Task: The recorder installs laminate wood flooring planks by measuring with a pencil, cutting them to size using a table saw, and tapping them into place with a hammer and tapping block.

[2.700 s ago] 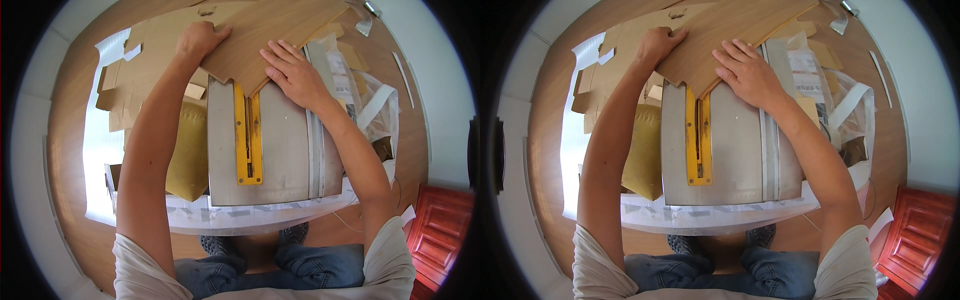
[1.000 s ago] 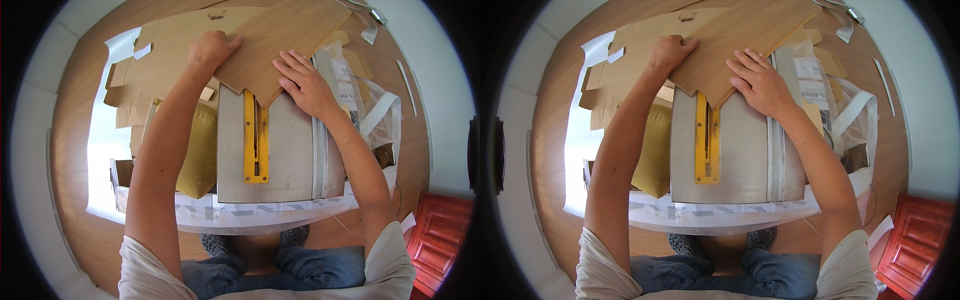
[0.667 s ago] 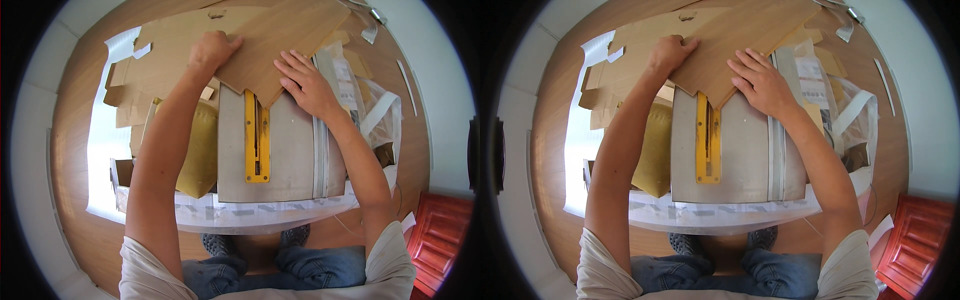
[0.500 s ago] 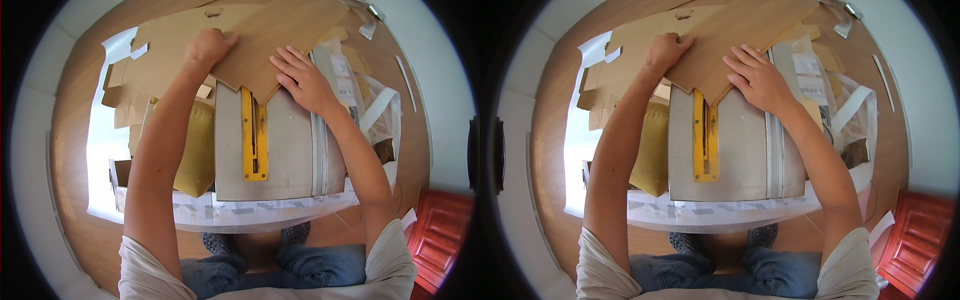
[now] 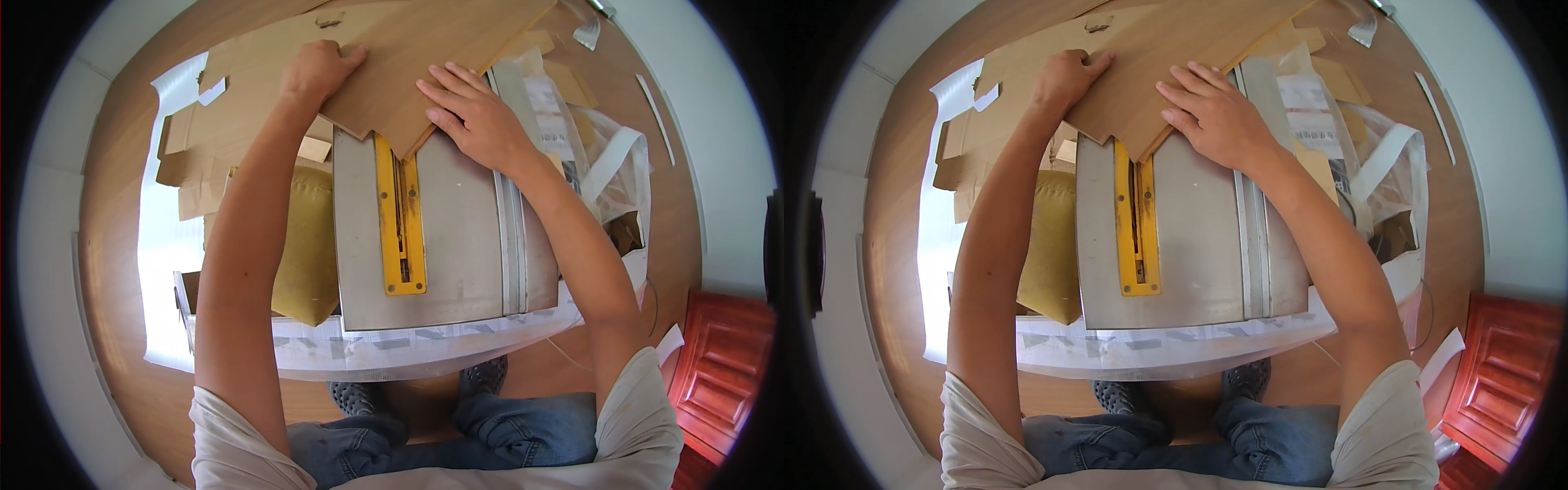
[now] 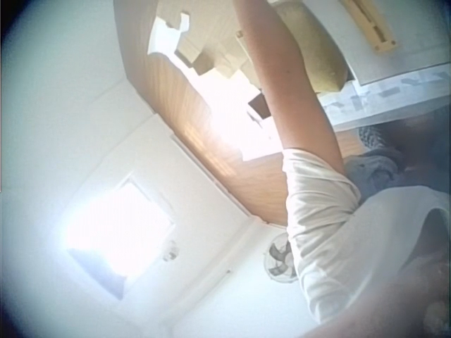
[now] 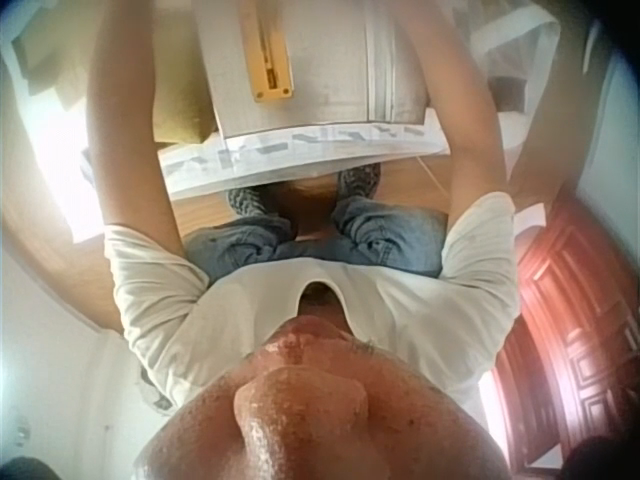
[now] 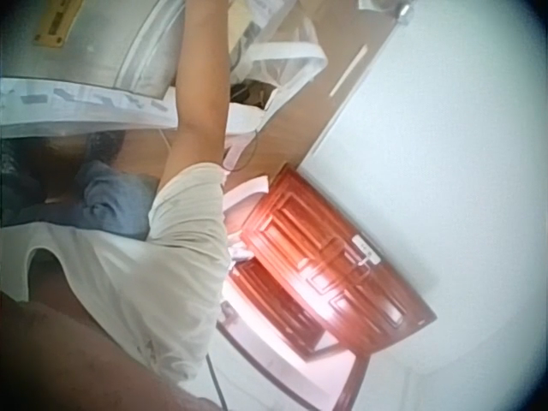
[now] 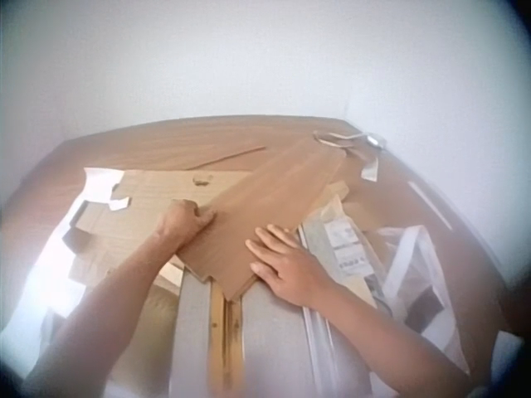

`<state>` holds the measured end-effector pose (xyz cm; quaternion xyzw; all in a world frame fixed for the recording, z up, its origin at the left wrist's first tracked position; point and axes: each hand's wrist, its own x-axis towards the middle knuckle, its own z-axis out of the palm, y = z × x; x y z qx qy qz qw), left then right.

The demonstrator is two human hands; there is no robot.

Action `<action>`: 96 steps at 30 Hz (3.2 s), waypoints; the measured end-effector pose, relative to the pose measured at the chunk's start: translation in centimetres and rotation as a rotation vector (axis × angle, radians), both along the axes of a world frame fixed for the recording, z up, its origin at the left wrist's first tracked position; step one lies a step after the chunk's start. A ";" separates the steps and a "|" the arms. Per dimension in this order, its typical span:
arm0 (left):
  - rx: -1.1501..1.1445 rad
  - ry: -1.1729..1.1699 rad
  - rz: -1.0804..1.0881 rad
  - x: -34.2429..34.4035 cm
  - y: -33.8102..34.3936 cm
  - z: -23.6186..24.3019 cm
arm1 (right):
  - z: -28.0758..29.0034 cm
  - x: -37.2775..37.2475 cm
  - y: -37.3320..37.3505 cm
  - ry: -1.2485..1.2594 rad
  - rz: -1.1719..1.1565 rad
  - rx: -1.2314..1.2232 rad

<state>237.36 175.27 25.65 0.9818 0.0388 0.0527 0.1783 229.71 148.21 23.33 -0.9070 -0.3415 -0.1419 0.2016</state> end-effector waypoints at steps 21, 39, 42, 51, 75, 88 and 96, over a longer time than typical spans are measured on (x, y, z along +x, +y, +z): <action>-0.003 0.004 -0.032 1.7 0.4 0.0 | -0.3 0.7 0.7 -0.046 -0.038 0.006; 0.058 -0.032 -0.039 1.3 0.6 -0.6 | -0.2 0.6 0.6 -0.073 0.012 0.036; 0.063 -0.047 -0.012 1.1 0.4 -0.3 | -0.2 0.6 0.6 -0.084 0.022 0.036; 0.078 -0.002 -0.022 0.6 0.4 -0.2 | 0.3 0.6 0.4 -0.073 0.043 0.037; -0.398 0.122 0.333 -6.5 15.0 3.5 | 0.5 15.0 -2.3 0.515 -0.378 0.013; -0.241 0.710 0.028 -30.6 5.7 30.2 | 32.2 -47.2 -14.6 1.325 -0.705 0.653; -0.027 0.752 -0.562 -39.4 -6.3 51.1 | 55.7 -53.0 -10.6 1.278 -0.620 0.908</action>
